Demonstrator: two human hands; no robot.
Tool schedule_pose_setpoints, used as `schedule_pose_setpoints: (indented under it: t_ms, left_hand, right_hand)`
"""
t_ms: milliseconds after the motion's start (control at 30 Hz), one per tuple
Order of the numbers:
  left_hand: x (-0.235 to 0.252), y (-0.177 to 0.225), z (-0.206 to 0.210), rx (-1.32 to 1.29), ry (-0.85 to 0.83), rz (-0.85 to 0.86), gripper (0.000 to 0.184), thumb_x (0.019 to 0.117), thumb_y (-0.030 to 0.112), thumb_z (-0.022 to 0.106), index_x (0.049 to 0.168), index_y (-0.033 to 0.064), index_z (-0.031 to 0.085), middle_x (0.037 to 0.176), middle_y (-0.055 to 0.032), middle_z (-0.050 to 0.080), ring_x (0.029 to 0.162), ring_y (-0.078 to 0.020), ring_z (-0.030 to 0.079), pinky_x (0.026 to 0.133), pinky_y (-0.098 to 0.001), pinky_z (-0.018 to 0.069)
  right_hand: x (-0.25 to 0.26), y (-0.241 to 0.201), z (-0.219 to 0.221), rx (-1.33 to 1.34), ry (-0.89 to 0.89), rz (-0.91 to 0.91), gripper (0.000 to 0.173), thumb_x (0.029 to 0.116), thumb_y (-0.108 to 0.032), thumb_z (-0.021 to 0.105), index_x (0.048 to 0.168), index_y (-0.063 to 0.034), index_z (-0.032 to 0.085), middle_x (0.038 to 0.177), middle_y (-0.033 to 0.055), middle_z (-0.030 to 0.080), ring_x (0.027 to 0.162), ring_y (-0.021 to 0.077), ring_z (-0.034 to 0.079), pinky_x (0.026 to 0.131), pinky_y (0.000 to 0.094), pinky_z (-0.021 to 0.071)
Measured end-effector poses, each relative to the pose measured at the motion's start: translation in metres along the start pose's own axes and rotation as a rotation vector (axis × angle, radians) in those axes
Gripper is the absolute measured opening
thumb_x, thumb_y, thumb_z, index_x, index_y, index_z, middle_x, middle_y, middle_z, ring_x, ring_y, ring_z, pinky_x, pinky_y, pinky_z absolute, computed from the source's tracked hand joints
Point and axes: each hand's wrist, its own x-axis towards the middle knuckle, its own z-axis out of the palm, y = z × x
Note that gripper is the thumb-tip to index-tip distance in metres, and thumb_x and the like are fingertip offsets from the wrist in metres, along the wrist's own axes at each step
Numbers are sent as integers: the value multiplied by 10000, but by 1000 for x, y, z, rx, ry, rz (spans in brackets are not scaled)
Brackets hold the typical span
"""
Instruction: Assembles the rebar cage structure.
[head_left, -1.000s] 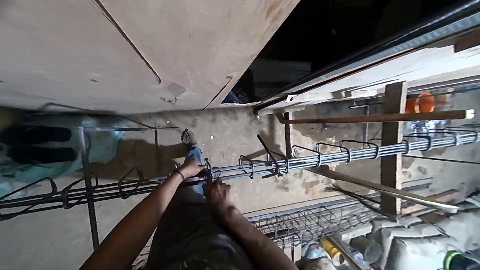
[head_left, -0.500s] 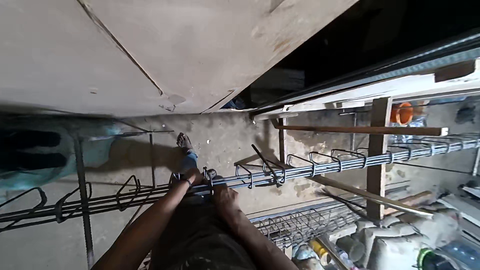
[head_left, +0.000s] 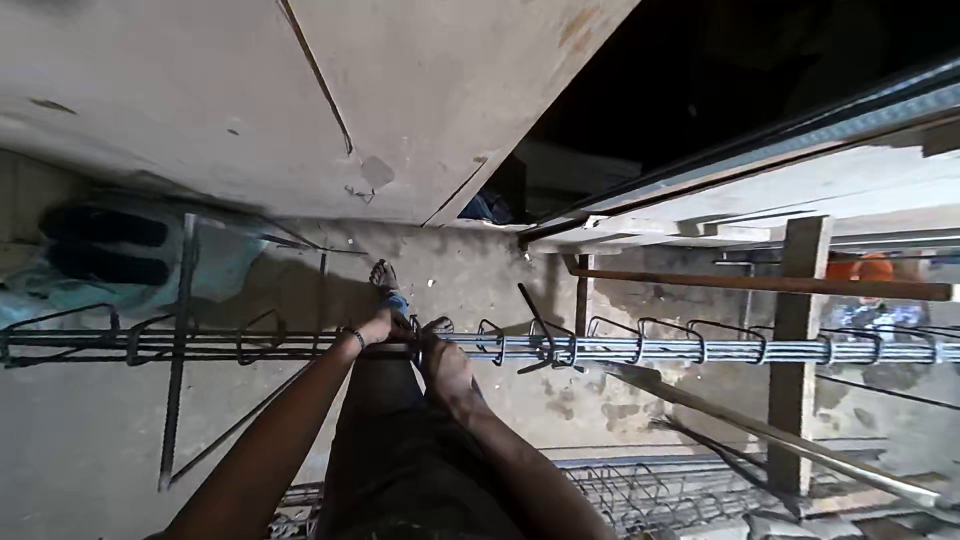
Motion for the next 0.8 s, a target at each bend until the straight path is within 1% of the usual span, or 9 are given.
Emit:
schedule_pose_setpoints:
  t_ms: [67, 133, 233, 300, 367, 433, 567, 700, 800]
  left_hand:
    - [0, -1, 7, 19, 69, 16, 316, 962, 276, 717, 1191, 58, 712, 1218, -152, 690, 1167, -271, 638, 1060, -481, 469]
    - [3, -12, 16, 85, 160, 68, 378, 958, 359, 706, 1177, 51, 713, 1188, -162, 695, 1145, -289, 648, 1041, -505, 484]
    - [-1, -17, 26, 138, 238, 153, 420, 978, 396, 666, 1171, 24, 693, 1162, -181, 688, 1131, -318, 643, 1032, -535, 474]
    - [-5, -16, 27, 103, 227, 137, 428, 992, 400, 651, 1246, 56, 677, 1223, -164, 685, 1183, -304, 637, 1068, -531, 465]
    - [-11, -8, 18, 42, 177, 89, 399, 1026, 343, 613, 1308, 64, 653, 1296, -178, 660, 1242, -316, 611, 1098, -531, 443]
    - [-11, 0, 8, 18, 131, 29, 352, 1052, 239, 555, 1303, 3, 632, 1309, -234, 632, 1250, -361, 591, 1088, -549, 430]
    - [-9, 18, -7, 132, 38, -112, 317, 1013, 92, 550, 1246, -117, 594, 1265, -315, 608, 1211, -434, 582, 1028, -606, 434]
    - [15, 10, -11, 124, 29, -154, 419, 962, 203, 691, 1254, -88, 618, 1273, -286, 621, 1213, -409, 585, 1042, -587, 433]
    - [30, 1, -5, 99, 50, -143, 510, 908, 280, 759, 1258, -68, 631, 1284, -277, 626, 1232, -410, 583, 1052, -597, 429]
  right_hand:
    - [-2, -2, 3, -54, 31, -34, 380, 1071, -338, 422, 1319, -121, 611, 1158, 180, 717, 1067, 376, 709, 844, 579, 572]
    - [-7, -1, 10, -74, 33, -112, 385, 1080, -319, 399, 1320, -96, 602, 1165, 196, 712, 1071, 384, 706, 847, 579, 570]
    - [-15, 3, 16, -63, 20, -194, 380, 1079, -249, 405, 1394, -113, 568, 1194, 201, 704, 1088, 397, 699, 872, 590, 568]
    - [-10, 10, 17, -73, 92, -210, 362, 1077, -240, 415, 1363, -119, 601, 1170, 189, 717, 1064, 394, 706, 859, 593, 565]
    - [2, 14, 10, -21, 109, -190, 340, 1074, -290, 436, 1287, -139, 652, 1146, 165, 729, 1061, 375, 710, 867, 591, 562]
    - [9, 14, 0, 20, 74, -168, 307, 1053, -320, 476, 1203, -147, 681, 1112, 147, 733, 1055, 347, 711, 853, 585, 565]
    - [20, 10, -9, 92, 61, -121, 282, 1025, -308, 524, 1158, -146, 713, 1121, 121, 732, 1075, 304, 702, 878, 556, 561]
    - [21, 7, -2, 29, 38, -107, 329, 1038, -368, 498, 1228, -184, 694, 1138, 128, 732, 1075, 327, 707, 864, 579, 566]
    - [8, -5, 4, -112, 8, -94, 378, 1076, -354, 422, 1317, -143, 623, 1173, 169, 719, 1085, 362, 707, 863, 586, 569]
